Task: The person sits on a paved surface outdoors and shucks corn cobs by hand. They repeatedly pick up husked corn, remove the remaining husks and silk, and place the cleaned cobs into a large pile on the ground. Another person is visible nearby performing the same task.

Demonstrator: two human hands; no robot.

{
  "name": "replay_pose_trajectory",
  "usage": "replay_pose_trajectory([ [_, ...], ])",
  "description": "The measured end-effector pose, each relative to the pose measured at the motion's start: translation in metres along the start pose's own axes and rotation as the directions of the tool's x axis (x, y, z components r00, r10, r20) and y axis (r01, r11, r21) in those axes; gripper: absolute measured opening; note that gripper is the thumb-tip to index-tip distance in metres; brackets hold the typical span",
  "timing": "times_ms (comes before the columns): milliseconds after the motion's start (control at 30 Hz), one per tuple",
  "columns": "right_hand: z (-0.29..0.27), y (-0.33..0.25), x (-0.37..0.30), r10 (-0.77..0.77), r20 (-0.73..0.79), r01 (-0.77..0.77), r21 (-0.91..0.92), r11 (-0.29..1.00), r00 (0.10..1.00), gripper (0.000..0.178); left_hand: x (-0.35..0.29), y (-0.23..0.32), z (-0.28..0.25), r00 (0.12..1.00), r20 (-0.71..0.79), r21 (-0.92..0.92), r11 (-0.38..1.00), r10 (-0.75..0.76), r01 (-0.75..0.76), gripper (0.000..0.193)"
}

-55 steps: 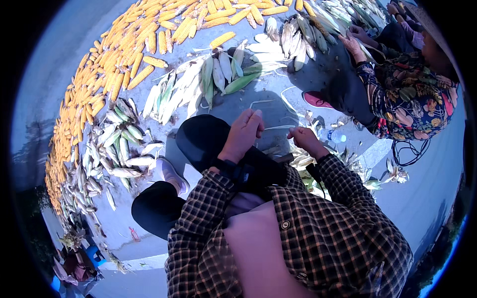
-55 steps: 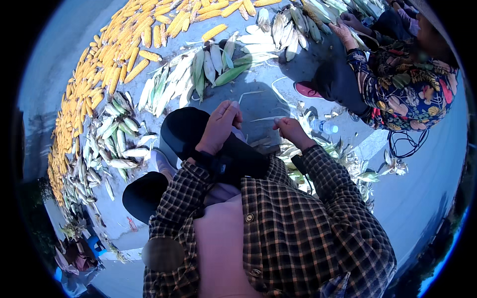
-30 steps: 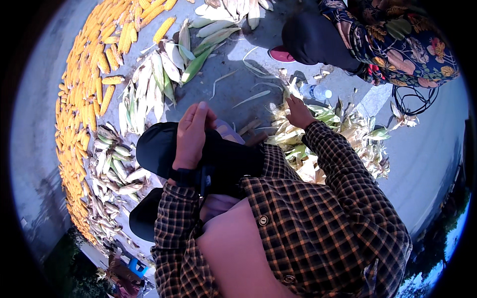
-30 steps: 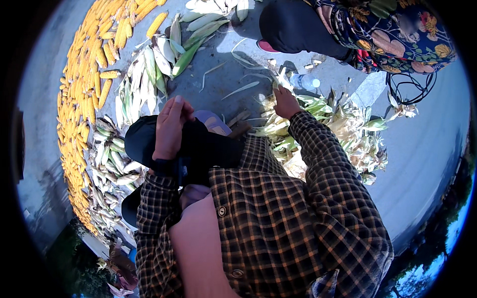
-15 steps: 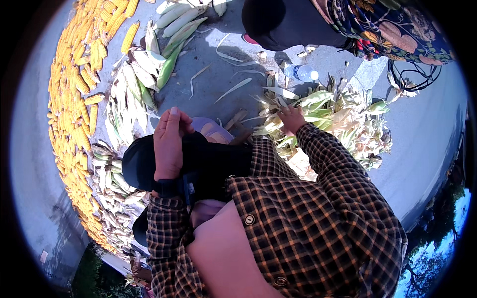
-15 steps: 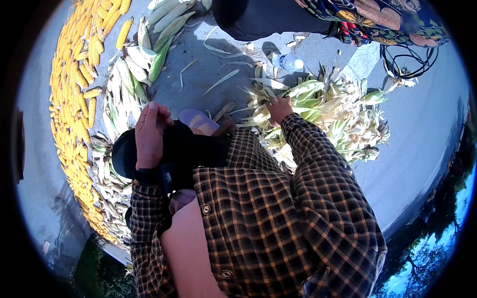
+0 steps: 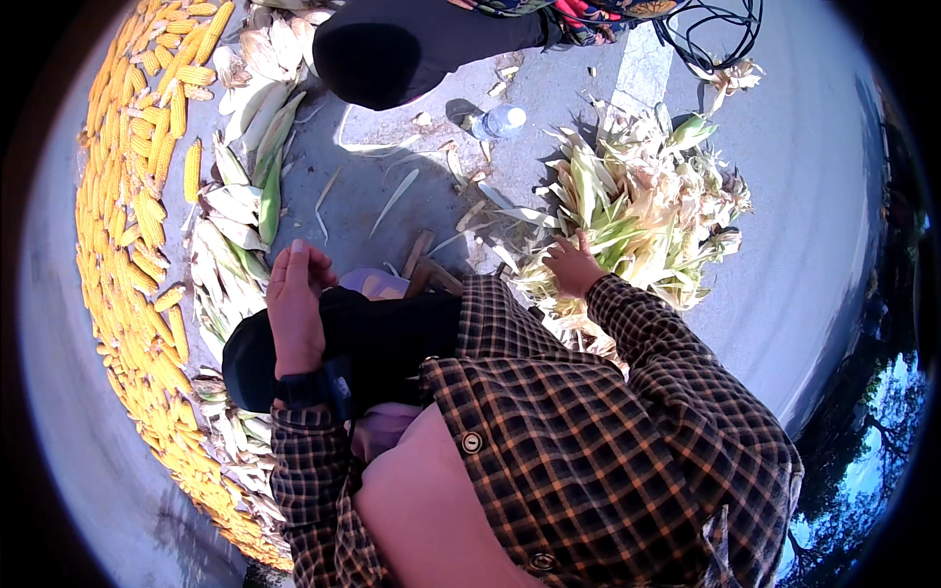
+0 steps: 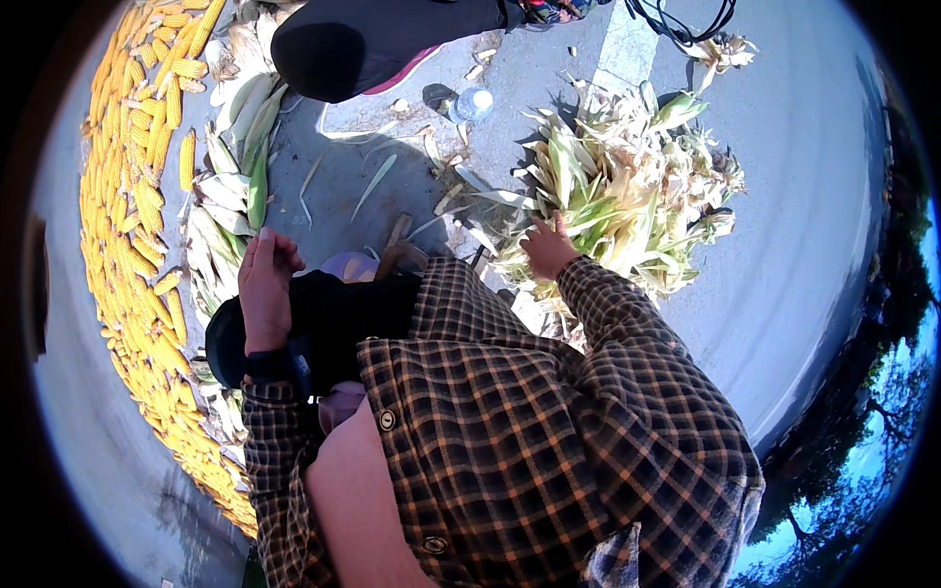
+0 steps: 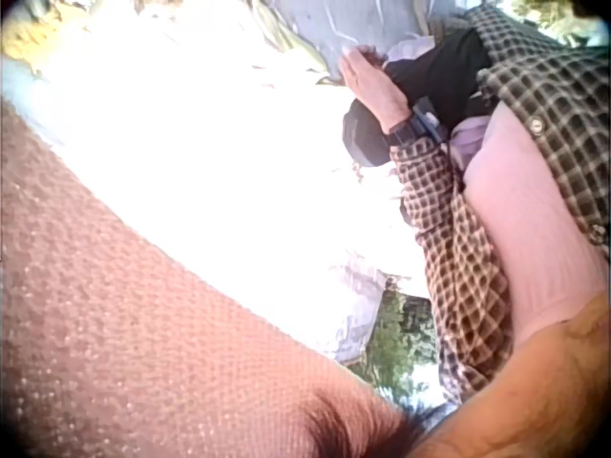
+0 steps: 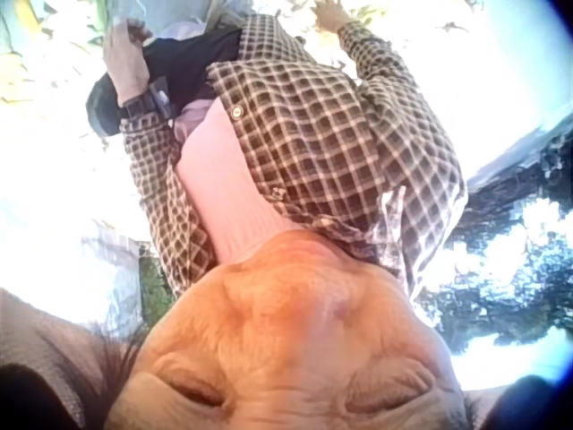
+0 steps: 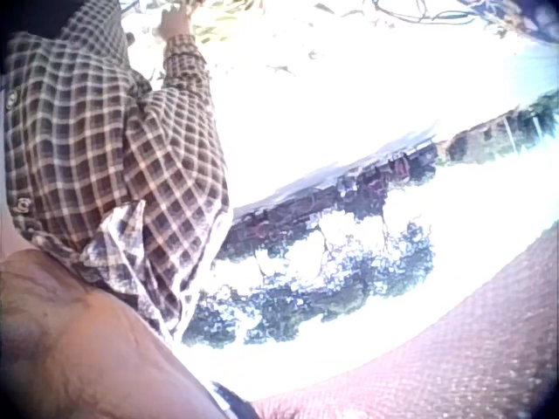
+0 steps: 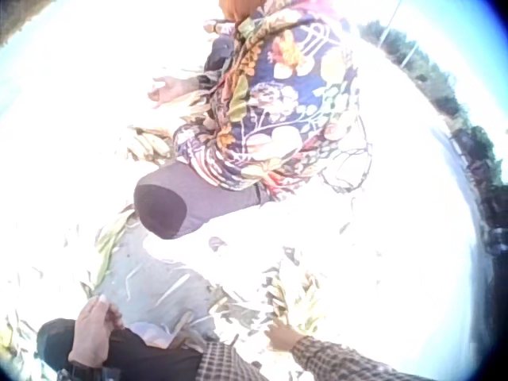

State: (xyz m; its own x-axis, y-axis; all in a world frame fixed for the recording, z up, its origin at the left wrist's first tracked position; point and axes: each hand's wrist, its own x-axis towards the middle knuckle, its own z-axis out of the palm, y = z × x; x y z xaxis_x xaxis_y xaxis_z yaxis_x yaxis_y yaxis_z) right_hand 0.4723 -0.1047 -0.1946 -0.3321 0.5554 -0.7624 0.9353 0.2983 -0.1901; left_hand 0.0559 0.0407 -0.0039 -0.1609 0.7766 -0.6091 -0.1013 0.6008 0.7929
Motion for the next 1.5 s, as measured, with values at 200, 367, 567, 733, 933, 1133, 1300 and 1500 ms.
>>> replay_pose_trajectory([
  [200, -0.001, -0.043, 0.032, -0.063, -0.249, 0.131, 0.268, 0.955, 0.966, 0.022, -0.001, -0.002, -0.004, 1.000, 0.011, 0.001, 1.000, 0.028, -0.028, 0.030],
  [367, -0.038, -0.060, 0.045, -0.016, -0.010, 0.018, 0.830, 0.557, 1.000, 0.047, -0.005, -0.002, -0.005, 0.998, 0.004, -0.093, 0.994, 0.056, -0.056, 0.030],
  [567, -0.062, -0.088, 0.062, -0.439, -0.076, 0.172, 0.968, 0.183, 0.895, 0.046, -0.016, 0.002, -0.015, 0.993, 0.065, -0.267, 0.960, 0.100, -0.080, 0.041],
  [733, -0.195, -0.128, 0.053, -0.334, -0.232, 0.141, 0.951, -0.277, 0.914, 0.053, -0.013, 0.005, -0.028, 0.989, 0.133, -0.583, 0.812, 0.058, 0.031, 0.065],
  [933, -0.314, -0.241, 0.007, -0.546, -0.782, 0.922, 0.091, 0.376, 0.300, 0.062, -0.024, 0.005, -0.017, 0.957, 0.279, -0.814, 0.548, 0.076, 0.194, 0.068],
  [1133, -0.244, -0.200, 0.114, -0.436, -0.609, 0.660, 0.200, 0.724, 0.663, 0.060, -0.077, 0.031, -0.007, 0.922, 0.345, -0.797, 0.574, 0.176, 0.189, 0.070],
  [1300, -0.233, -0.172, 0.105, -0.356, -0.598, 0.659, 0.420, 0.625, 0.718, 0.044, -0.113, 0.052, -0.132, 0.839, -0.305, -0.510, 0.667, 0.451, -0.544, 0.064],
  [1500, -0.251, -0.182, 0.106, -0.200, -0.552, 0.549, 0.594, 0.588, 0.810, 0.038, -0.136, -0.075, -0.268, 0.616, -0.781, 0.089, 0.995, 0.100, -0.049, 0.054],
])
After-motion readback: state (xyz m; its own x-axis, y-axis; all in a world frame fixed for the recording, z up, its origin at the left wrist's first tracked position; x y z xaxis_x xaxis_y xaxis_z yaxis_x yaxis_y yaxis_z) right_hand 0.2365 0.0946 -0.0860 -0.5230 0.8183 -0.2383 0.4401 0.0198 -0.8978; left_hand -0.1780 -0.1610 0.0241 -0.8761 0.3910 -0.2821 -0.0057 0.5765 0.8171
